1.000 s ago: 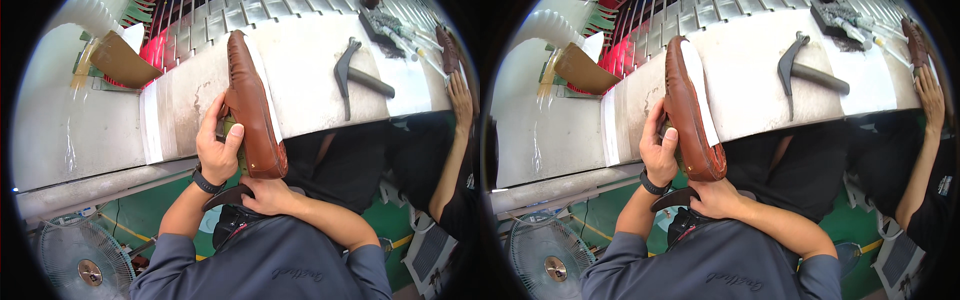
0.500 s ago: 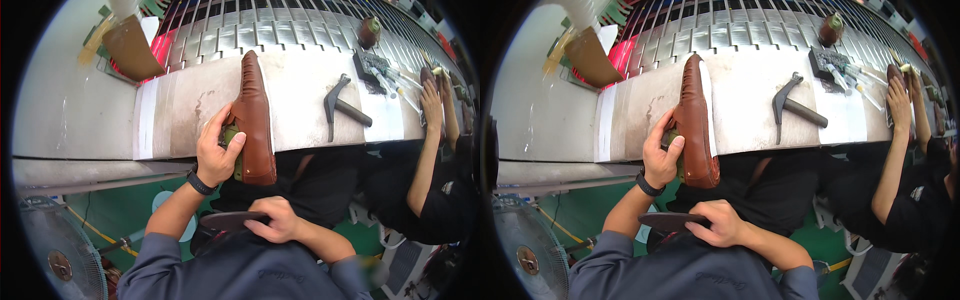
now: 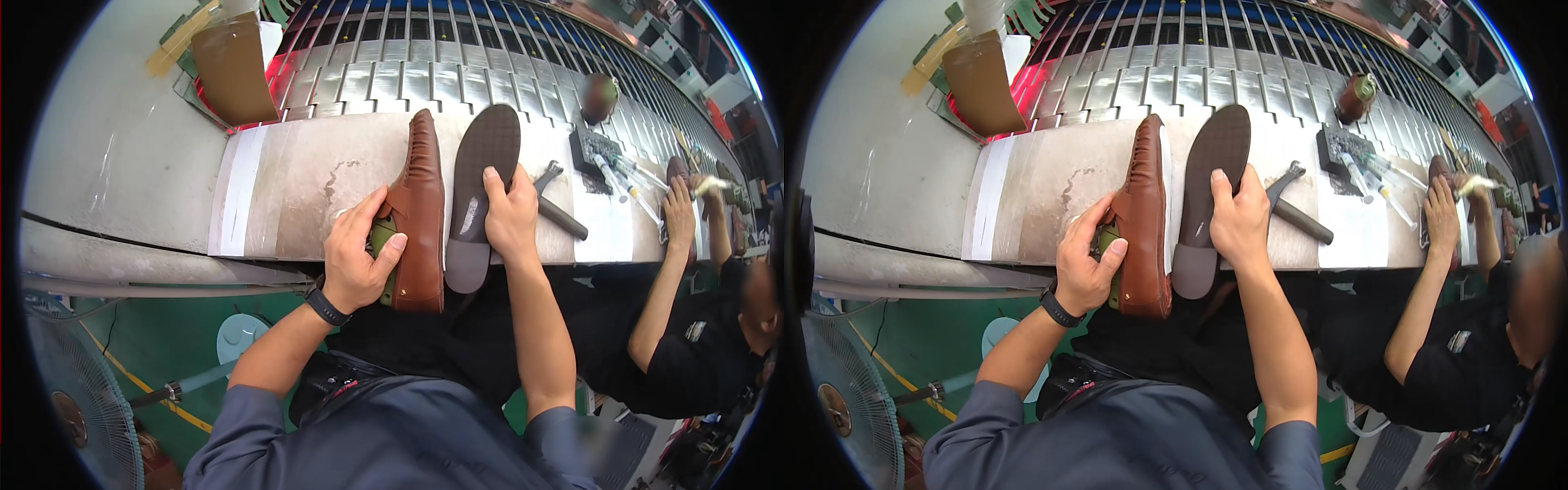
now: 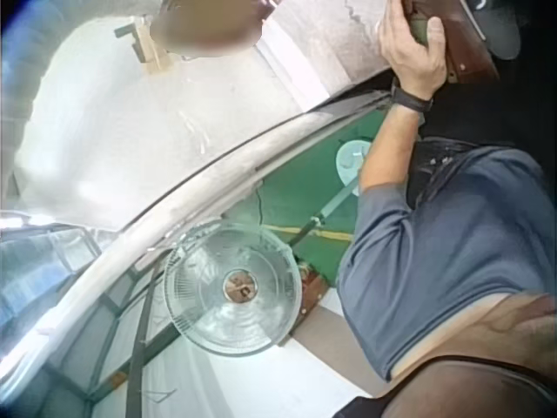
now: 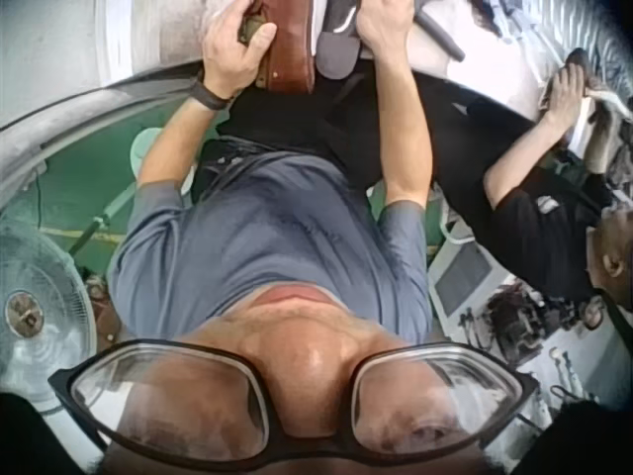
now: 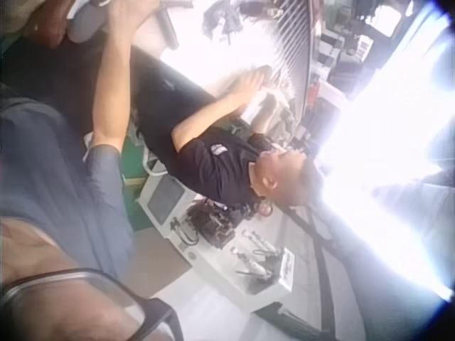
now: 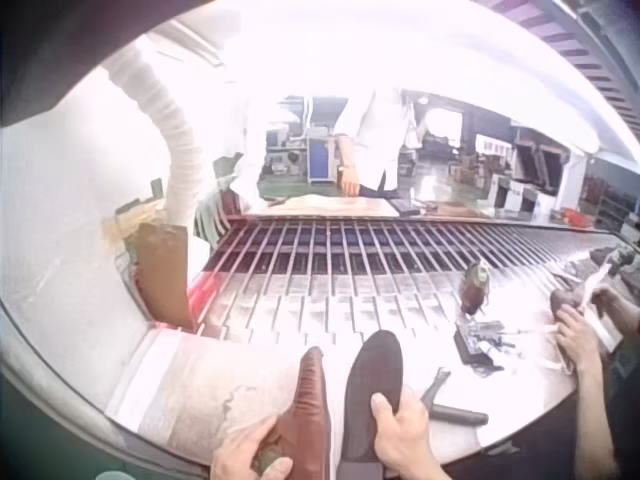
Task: The person aligns and presses a sole onto a shoe upper by hand to attach it, then trims the edges around the shoe using a small knife.
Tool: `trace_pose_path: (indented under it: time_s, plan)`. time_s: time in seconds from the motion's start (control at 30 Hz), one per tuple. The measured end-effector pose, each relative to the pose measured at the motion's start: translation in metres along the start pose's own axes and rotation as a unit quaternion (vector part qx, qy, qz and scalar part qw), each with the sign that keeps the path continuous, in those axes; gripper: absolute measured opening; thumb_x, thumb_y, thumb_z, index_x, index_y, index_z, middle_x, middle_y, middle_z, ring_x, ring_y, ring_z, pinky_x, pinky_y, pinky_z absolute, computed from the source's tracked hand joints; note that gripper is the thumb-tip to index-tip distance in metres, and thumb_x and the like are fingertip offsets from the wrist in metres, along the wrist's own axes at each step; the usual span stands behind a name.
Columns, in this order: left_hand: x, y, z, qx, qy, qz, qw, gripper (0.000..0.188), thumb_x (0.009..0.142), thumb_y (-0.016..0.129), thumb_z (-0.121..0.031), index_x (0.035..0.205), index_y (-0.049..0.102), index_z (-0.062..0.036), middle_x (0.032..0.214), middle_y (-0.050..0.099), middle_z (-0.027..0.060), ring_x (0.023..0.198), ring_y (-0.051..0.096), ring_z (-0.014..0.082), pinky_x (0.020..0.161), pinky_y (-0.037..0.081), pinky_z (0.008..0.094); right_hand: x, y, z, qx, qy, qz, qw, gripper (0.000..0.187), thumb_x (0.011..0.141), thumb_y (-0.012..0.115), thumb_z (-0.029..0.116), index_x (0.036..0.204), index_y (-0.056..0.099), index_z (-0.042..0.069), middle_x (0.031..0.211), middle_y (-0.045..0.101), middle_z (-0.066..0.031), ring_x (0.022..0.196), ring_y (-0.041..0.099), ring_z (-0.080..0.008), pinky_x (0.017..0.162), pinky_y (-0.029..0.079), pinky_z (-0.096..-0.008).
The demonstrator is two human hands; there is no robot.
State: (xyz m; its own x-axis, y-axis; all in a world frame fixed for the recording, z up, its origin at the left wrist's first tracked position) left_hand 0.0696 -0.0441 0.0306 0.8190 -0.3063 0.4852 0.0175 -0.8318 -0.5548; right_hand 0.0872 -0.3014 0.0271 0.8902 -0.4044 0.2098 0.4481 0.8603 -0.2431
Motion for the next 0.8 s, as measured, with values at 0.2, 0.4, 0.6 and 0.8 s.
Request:
trace_pose_path:
  time_s: [0.2, 0.4, 0.6, 0.8]
  plan:
    - [0.003, -0.003, -0.002, 0.008, 0.008, 0.000, 1.000, 0.064, 0.097, 0.075, -0.031, 0.147, 0.058, 0.0050, 0.137, 0.068, 0.0253, 0.120, 0.068, 0.0407, 0.108, 0.049, 0.0475, 0.001, -0.025, -0.010, 0.067, -0.012, 0.018, 0.997, 0.024, 0.108, 0.060, 0.010, 0.124, 0.065, -0.007, 0.113, 0.076, -0.0134, 0.103, 0.068, -0.0192, 0.095, 0.053, -0.0343]
    - [0.017, -0.008, -0.003, -0.017, -0.053, 0.076, 0.996, 0.070, 0.099, 0.075, -0.030, 0.153, 0.050, 0.0081, 0.142, 0.064, 0.0290, 0.125, 0.066, 0.0390, 0.108, 0.050, 0.0464, -0.010, -0.024, -0.003, 0.040, -0.072, -0.024, 0.996, 0.024, 0.108, 0.060, 0.011, 0.123, 0.065, -0.007, 0.111, 0.076, -0.0170, 0.102, 0.069, -0.0218, 0.093, 0.053, -0.0353]
    - [0.081, 0.006, -0.041, 0.071, -0.123, 0.169, 0.975, 0.107, 0.092, 0.081, -0.047, 0.161, 0.027, 0.0135, 0.142, 0.060, 0.0370, 0.130, 0.064, 0.0453, 0.107, 0.052, 0.0477, -0.013, -0.025, -0.001, 0.050, -0.079, -0.041, 0.995, 0.022, 0.107, 0.063, 0.012, 0.116, 0.066, -0.007, 0.105, 0.077, -0.0184, 0.096, 0.072, -0.0231, 0.088, 0.055, -0.0377]
    - [0.089, 0.026, -0.032, 0.032, -0.063, 0.159, 0.985, 0.106, 0.083, 0.080, -0.038, 0.162, 0.027, 0.0088, 0.143, 0.060, 0.0348, 0.128, 0.063, 0.0477, 0.107, 0.052, 0.0490, -0.017, -0.023, 0.003, 0.033, -0.082, -0.056, 0.995, 0.022, 0.104, 0.064, 0.013, 0.112, 0.066, -0.007, 0.098, 0.075, -0.0262, 0.093, 0.076, -0.0367, 0.084, 0.056, -0.0437]
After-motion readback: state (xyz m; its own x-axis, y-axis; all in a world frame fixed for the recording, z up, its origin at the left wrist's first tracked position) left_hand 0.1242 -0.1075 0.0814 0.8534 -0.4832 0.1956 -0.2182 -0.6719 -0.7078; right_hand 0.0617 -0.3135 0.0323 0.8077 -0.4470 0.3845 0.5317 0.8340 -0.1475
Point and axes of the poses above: each hand's wrist, its own x-axis towards the middle knuckle, its own y-axis out of the palm, z = x × y, the point moved 3 cm from there along x, towards the middle knuckle
